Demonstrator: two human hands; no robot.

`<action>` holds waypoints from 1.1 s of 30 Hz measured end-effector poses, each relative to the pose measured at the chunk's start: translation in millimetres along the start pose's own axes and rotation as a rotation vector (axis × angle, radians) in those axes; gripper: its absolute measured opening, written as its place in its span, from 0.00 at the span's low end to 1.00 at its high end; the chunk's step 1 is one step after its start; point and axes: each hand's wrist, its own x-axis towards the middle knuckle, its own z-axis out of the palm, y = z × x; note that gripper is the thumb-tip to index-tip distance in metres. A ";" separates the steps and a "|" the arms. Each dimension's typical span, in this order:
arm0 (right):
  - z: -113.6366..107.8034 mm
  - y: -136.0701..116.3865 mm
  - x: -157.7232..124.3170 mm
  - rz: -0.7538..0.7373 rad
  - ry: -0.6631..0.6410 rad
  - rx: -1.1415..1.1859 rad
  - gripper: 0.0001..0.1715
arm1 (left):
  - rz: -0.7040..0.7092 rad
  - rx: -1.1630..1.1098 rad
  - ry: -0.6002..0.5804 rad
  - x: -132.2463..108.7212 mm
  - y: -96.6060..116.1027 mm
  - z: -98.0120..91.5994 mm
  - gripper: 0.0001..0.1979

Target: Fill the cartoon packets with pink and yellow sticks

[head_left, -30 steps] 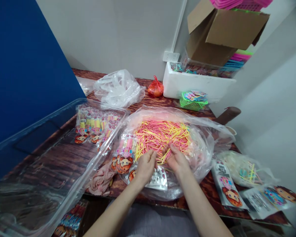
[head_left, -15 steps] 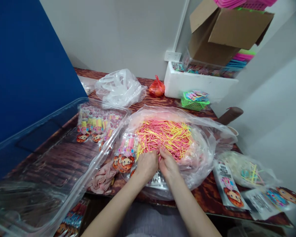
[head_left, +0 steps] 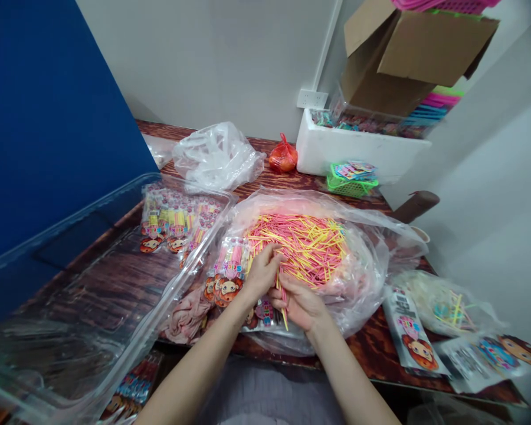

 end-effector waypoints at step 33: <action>24.3 -13.2 -23.7 -0.367 0.131 -0.221 0.15 | -0.186 -0.396 -0.237 -75.9 -6.5 20.9 0.21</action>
